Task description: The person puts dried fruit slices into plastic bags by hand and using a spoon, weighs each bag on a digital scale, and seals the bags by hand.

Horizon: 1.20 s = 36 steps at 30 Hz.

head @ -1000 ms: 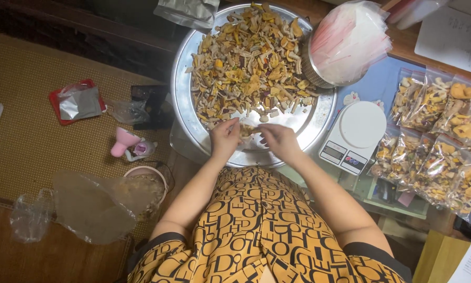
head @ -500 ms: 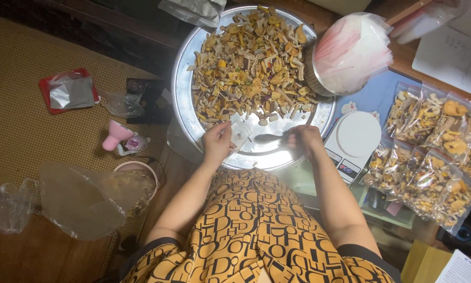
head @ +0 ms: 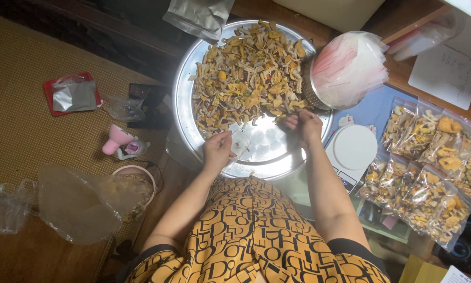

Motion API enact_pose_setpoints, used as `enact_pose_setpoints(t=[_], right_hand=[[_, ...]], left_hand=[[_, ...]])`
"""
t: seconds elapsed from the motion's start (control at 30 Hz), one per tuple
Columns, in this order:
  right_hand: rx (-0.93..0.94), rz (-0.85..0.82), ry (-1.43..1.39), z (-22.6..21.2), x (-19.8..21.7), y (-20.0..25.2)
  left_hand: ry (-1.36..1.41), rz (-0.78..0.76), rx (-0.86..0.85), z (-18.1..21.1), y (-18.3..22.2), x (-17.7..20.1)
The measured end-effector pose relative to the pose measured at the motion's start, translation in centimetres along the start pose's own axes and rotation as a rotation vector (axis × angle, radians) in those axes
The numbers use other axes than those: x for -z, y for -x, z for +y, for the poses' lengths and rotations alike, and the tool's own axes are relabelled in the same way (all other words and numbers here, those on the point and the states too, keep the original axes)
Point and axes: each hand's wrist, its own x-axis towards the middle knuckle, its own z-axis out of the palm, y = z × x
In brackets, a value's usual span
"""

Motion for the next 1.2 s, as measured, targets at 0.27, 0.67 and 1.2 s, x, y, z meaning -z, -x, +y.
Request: enact_pose_setpoints(t=[0.27, 0.67, 1.2], right_hand=[[0.074, -0.110, 0.051, -1.5, 1.1, 2.9], [0.361, -0.399, 0.659, -2.5, -3.5, 14.5], [-0.002, -0.061, 0.467, 0.4, -3.3, 6.3]], left_hand=[[0.004, -0.002, 0.030, -0.4, 0.0, -0.9], [0.169, -0.019, -0.127, -1.4, 0.1, -2.1], [0.141, -0.006, 0.023, -2.5, -0.6, 0.4]])
